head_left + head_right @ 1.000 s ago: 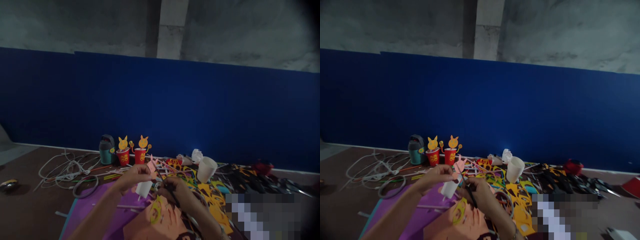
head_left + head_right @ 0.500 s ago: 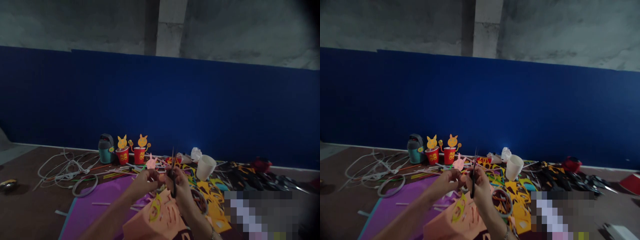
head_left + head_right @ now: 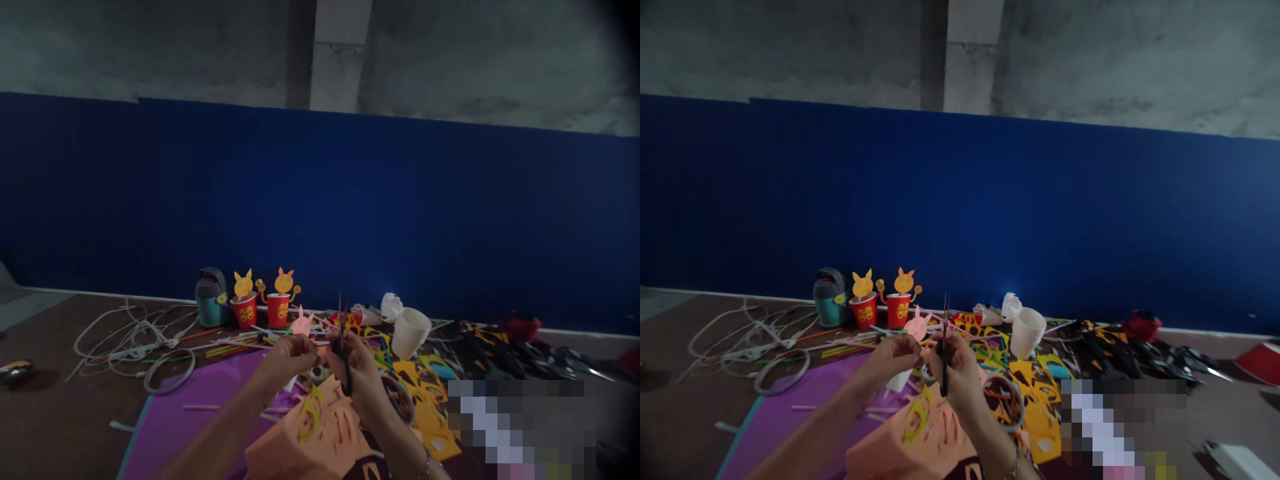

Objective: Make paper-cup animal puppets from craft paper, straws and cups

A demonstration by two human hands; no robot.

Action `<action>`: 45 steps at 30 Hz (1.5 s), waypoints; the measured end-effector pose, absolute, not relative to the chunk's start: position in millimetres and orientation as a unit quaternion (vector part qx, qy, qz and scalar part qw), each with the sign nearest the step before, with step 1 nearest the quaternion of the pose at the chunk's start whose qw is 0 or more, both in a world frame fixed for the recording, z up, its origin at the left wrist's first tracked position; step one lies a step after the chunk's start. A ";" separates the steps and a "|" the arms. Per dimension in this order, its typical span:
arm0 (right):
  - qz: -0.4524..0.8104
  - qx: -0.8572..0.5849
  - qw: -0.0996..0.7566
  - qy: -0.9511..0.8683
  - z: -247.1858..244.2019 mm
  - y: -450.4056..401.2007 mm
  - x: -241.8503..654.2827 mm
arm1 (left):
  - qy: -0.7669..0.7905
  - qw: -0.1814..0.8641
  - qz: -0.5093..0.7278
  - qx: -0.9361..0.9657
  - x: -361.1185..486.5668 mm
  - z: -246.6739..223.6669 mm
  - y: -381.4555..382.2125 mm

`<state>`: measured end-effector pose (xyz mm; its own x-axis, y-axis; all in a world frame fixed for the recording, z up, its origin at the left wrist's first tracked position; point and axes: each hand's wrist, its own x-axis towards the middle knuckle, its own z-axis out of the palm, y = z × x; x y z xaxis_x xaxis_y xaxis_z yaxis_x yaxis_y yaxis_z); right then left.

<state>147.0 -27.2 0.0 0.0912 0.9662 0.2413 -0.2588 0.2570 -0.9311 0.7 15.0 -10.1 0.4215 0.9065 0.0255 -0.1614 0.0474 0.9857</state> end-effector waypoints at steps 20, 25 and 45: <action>0.465 -0.382 0.653 -0.460 -4.7 -23.8 150.5 | 0.360 0.640 0.442 0.516 9.1 -14.4 11.3; 0.489 -0.381 0.644 -0.448 -3.0 -22.7 150.8 | 0.341 0.642 0.447 0.522 9.5 -14.9 11.8; 0.514 -0.374 0.571 -0.519 -9.0 -17.5 154.6 | 0.372 0.620 0.490 0.487 6.9 1.2 6.2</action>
<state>154.6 -17.5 -9.0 -0.0683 0.9756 0.2088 -0.1991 0.1917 -0.9610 6.9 6.2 1.2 0.2438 0.9697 0.0163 -0.2448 0.0453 0.9685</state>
